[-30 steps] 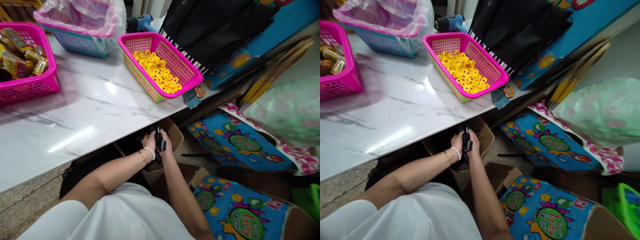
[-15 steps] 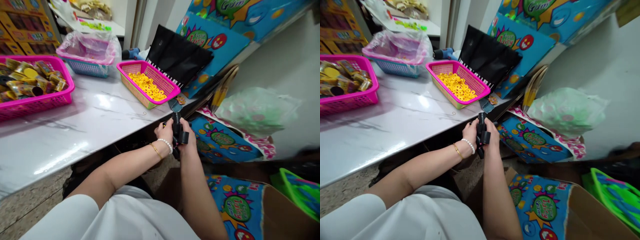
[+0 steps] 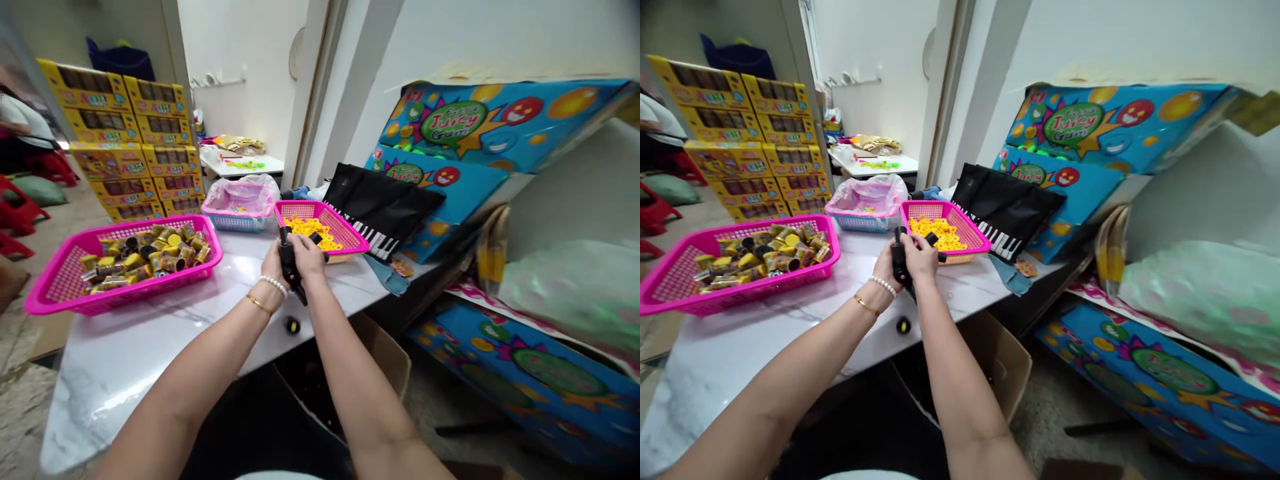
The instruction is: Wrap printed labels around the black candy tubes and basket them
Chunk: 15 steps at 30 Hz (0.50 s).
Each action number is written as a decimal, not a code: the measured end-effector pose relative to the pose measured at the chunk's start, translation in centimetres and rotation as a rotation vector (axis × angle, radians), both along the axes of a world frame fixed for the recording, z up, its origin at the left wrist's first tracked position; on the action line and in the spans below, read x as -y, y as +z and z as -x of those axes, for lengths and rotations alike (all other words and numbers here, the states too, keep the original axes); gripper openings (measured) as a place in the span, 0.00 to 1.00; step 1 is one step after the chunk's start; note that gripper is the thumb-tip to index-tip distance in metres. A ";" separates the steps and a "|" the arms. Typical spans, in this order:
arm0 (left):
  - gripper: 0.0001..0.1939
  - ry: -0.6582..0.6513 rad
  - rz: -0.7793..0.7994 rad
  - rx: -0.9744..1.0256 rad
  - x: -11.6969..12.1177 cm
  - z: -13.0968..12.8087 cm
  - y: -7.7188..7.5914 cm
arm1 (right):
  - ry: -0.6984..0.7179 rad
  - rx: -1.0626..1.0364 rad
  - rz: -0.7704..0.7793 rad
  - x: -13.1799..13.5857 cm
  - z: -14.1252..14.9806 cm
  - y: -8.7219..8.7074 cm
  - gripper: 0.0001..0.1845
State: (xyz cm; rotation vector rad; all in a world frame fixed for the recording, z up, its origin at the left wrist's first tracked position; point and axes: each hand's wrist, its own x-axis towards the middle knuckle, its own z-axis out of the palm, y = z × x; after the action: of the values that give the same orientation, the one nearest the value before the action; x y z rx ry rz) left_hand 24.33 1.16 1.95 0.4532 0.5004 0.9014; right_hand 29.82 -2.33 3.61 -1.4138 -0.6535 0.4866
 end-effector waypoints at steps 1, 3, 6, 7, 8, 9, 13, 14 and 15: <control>0.15 -0.002 0.005 0.007 -0.3 0.6 -0.1 | -0.008 0.013 0.000 -0.5 0.6 -0.3 0.12; 0.14 -0.017 0.024 0.009 -0.8 1.6 -0.4 | -0.084 0.096 0.033 -1.0 1.7 -0.8 0.14; 0.12 -0.057 0.061 -0.028 -1.9 2.9 -1.1 | -0.270 0.314 0.062 -1.6 3.6 -1.8 0.16; 0.12 -0.070 0.062 -0.053 -2.6 3.5 -1.4 | -0.308 0.386 0.055 -2.0 4.3 -2.2 0.18; 0.13 -0.078 0.042 -0.091 -3.4 4.2 -1.6 | -0.317 0.440 0.045 -2.4 5.0 -2.7 0.19; 0.14 -0.072 -0.007 -0.143 -4.3 4.9 -1.9 | -0.306 0.482 0.040 -3.0 5.7 -3.2 0.20; 0.12 0.138 -0.270 -0.452 -8.1 7.6 -3.0 | -0.156 0.545 0.059 -5.5 6.9 -5.7 0.25; 0.09 0.196 -0.302 -0.507 -8.8 8.0 -3.3 | -0.106 0.546 0.064 -6.0 6.8 -6.3 0.24; 0.06 0.244 -0.314 -0.547 -9.4 8.2 -3.7 | -0.057 0.550 0.071 -6.4 6.5 -6.9 0.24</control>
State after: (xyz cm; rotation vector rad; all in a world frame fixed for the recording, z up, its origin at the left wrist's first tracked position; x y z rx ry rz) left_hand 16.08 10.57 -1.77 0.9519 0.9324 1.0979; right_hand 23.28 4.04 -3.29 -1.6423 -1.0383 0.0663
